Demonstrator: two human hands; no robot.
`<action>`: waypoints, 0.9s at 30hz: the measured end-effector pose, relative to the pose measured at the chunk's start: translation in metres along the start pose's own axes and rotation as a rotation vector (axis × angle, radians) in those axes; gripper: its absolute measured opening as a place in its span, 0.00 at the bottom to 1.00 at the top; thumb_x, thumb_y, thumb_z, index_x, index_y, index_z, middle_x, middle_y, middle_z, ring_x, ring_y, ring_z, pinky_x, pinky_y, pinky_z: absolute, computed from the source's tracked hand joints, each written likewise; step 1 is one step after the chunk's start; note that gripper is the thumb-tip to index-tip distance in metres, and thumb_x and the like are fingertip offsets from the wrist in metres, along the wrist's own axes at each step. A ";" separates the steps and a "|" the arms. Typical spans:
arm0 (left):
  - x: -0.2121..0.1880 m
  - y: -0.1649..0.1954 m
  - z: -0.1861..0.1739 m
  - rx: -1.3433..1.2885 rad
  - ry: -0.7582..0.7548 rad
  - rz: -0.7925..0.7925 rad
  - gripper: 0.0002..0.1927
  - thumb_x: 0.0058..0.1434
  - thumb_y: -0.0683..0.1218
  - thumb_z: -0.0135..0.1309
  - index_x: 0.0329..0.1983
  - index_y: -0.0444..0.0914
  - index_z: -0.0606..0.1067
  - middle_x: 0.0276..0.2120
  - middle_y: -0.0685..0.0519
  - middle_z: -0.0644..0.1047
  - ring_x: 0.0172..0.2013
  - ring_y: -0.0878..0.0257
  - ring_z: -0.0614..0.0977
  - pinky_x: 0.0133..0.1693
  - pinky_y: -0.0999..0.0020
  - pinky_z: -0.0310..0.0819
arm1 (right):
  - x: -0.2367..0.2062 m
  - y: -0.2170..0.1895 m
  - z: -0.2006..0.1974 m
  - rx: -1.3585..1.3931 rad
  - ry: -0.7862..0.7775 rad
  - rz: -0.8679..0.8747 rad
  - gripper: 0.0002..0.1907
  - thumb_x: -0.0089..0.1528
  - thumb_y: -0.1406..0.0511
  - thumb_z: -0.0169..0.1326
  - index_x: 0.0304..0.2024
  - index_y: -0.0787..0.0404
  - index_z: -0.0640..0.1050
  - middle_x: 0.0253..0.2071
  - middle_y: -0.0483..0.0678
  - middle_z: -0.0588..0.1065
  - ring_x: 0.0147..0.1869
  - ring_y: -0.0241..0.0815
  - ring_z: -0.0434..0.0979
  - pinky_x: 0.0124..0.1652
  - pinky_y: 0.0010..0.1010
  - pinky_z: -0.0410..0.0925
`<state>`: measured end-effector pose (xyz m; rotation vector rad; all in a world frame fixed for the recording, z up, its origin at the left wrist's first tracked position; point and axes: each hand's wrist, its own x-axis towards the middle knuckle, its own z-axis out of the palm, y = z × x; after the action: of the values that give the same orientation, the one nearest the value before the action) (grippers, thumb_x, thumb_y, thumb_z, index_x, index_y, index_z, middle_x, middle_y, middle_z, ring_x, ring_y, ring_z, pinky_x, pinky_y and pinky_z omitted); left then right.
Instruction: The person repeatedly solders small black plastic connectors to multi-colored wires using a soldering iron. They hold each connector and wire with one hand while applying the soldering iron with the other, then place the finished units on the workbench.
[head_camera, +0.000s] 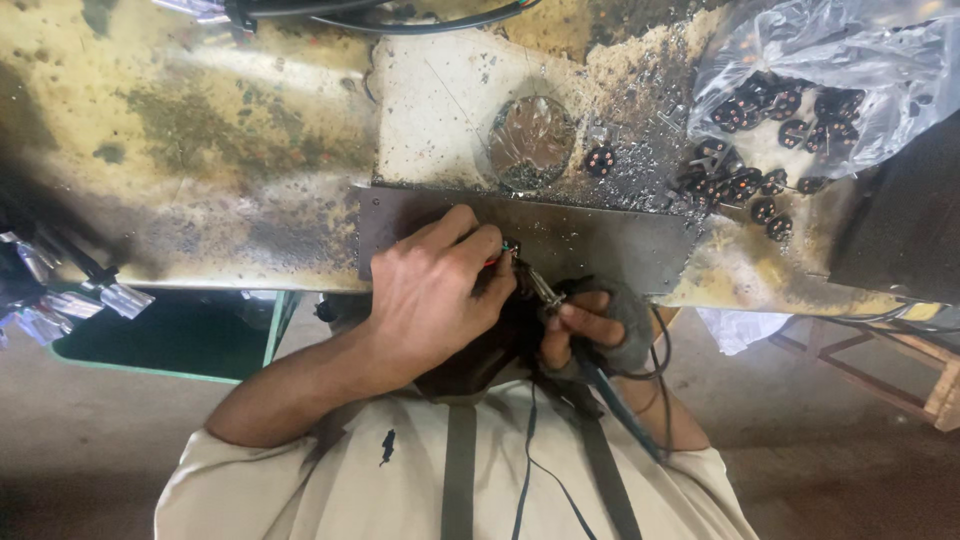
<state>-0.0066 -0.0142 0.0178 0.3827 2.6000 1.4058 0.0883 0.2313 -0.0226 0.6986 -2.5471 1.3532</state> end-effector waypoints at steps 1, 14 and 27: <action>0.000 0.000 0.000 -0.001 0.009 0.007 0.08 0.58 0.46 0.62 0.31 0.40 0.74 0.32 0.50 0.73 0.31 0.49 0.80 0.28 0.53 0.73 | -0.004 0.001 0.001 0.060 0.078 0.183 0.12 0.64 0.75 0.57 0.47 0.61 0.71 0.33 0.47 0.73 0.34 0.36 0.74 0.38 0.25 0.70; 0.001 -0.002 -0.001 -0.006 0.006 0.050 0.08 0.56 0.45 0.62 0.31 0.39 0.73 0.31 0.49 0.72 0.31 0.49 0.81 0.29 0.53 0.73 | -0.004 0.002 -0.003 0.150 0.068 0.267 0.08 0.67 0.74 0.57 0.42 0.64 0.70 0.32 0.50 0.73 0.33 0.38 0.75 0.36 0.25 0.70; 0.001 -0.001 -0.001 0.002 0.012 0.041 0.08 0.59 0.45 0.62 0.30 0.40 0.74 0.30 0.50 0.73 0.30 0.49 0.80 0.28 0.53 0.73 | 0.010 -0.005 0.004 0.038 0.105 0.093 0.11 0.62 0.74 0.58 0.45 0.62 0.71 0.29 0.46 0.71 0.29 0.37 0.74 0.33 0.24 0.68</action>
<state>-0.0076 -0.0152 0.0174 0.4313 2.6178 1.4234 0.0817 0.2222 -0.0177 0.5059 -2.5058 1.4303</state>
